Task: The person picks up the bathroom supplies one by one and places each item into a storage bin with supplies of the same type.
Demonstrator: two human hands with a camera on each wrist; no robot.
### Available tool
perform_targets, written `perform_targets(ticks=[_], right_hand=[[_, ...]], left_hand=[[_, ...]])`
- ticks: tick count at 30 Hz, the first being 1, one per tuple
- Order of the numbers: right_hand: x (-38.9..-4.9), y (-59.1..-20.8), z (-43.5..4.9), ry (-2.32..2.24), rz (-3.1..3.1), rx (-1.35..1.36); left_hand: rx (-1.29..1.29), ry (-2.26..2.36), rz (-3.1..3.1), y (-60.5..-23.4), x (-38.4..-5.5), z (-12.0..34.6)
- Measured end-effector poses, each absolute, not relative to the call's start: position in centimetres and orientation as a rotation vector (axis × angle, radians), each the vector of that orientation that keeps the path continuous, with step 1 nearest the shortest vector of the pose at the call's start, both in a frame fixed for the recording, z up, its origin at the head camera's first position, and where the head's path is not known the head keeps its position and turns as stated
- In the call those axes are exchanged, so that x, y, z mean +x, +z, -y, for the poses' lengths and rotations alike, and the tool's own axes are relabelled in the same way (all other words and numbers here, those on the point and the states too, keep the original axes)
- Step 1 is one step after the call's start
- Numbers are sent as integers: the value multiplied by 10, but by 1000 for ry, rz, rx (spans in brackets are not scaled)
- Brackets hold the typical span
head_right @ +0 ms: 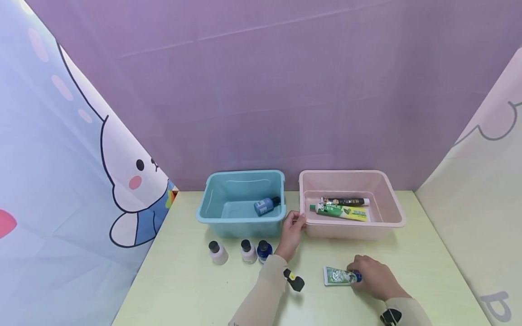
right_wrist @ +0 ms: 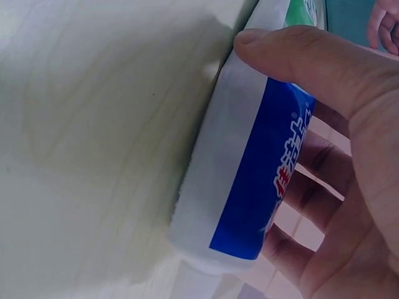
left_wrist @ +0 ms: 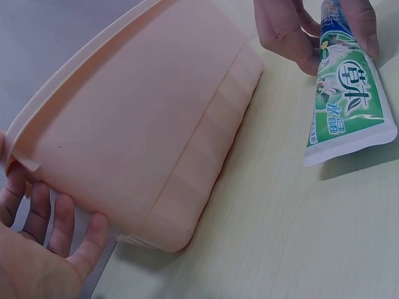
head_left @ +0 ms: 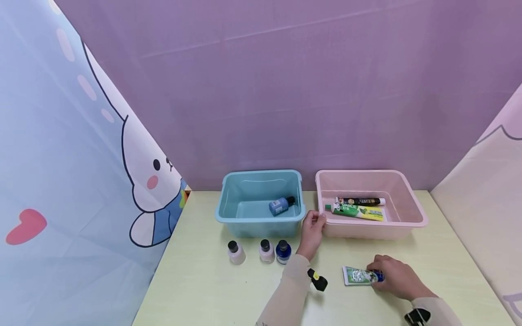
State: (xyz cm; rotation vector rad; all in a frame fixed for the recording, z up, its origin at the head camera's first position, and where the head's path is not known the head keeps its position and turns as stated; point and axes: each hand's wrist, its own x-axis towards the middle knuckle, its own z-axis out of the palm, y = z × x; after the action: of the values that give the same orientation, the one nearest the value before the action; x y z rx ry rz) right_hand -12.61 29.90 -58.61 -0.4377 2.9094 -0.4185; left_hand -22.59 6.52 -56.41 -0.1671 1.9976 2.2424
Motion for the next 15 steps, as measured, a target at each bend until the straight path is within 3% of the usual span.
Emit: perform_targets(ticks=[15], right_hand=[[-130, -579, -302, -472, -2893, -411]], left_hand=[[-176, 2227, -2003, -564, -227, -65]])
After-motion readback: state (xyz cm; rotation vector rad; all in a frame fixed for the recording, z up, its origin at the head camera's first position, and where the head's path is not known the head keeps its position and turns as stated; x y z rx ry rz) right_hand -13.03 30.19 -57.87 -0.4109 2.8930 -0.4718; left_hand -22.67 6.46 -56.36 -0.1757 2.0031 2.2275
